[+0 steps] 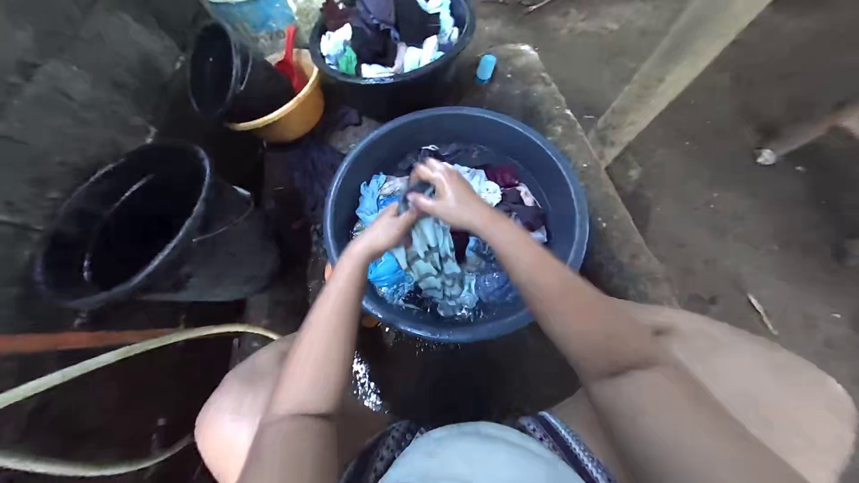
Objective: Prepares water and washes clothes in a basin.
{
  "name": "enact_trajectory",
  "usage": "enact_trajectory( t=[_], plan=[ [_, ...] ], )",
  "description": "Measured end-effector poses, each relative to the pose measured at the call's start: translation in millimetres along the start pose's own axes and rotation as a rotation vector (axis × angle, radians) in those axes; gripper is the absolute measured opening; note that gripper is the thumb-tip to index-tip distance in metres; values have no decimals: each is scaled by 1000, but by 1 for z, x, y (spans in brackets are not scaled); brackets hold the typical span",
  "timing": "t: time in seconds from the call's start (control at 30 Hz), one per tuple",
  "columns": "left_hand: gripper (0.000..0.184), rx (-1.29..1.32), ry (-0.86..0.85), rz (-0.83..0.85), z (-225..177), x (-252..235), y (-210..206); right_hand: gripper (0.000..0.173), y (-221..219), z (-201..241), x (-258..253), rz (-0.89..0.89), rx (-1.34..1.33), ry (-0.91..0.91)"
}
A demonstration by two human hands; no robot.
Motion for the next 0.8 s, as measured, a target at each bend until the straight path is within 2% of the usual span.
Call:
enact_trajectory(
  t=[0.07,0.13,0.23,0.33,0.4,0.47,0.53,0.6,0.63,0.67,0.73,0.8],
  plan=[
    [46,-18,235,66,102,-20,-28,54,-77,-94,17,96,24,-364],
    [48,-179,381,230,180,-31,-61,69,-151,-168,52,346,37,-683],
    [48,-562,493,452,240,-30,-107,74,-218,-214,97,627,135,-902],
    [51,-622,493,553,249,-37,-122,58,-238,-236,103,681,228,-923],
    [56,-477,343,573,269,-48,-118,62,-240,-260,97,713,178,-877],
    [59,-353,301,533,287,-58,-107,60,-235,-286,89,790,137,-801],
    [59,-385,363,432,297,-64,-99,63,-227,-304,81,813,117,-734],
    [59,-350,409,297,303,-63,-103,66,-222,-303,77,763,141,-811],
    [57,-332,384,296,301,-61,-108,66,-220,-295,75,710,186,-877],
    [57,-321,338,360,293,-59,-113,65,-221,-286,74,664,226,-918],
    [53,-334,353,539,262,-53,-118,67,-225,-271,79,660,185,-945],
    [50,-409,359,642,241,-53,-116,60,-221,-266,83,609,-119,-967]
  ],
)
Point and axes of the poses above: each hand's wrist, its own x-axis away from the middle knuckle, its own y-axis out of the back of the hand, z = x × y, the point moved 6 cm from there along -x, towards the middle knuckle, and after that the axes turned 10 degrees about -y, right-handed, at the moved point
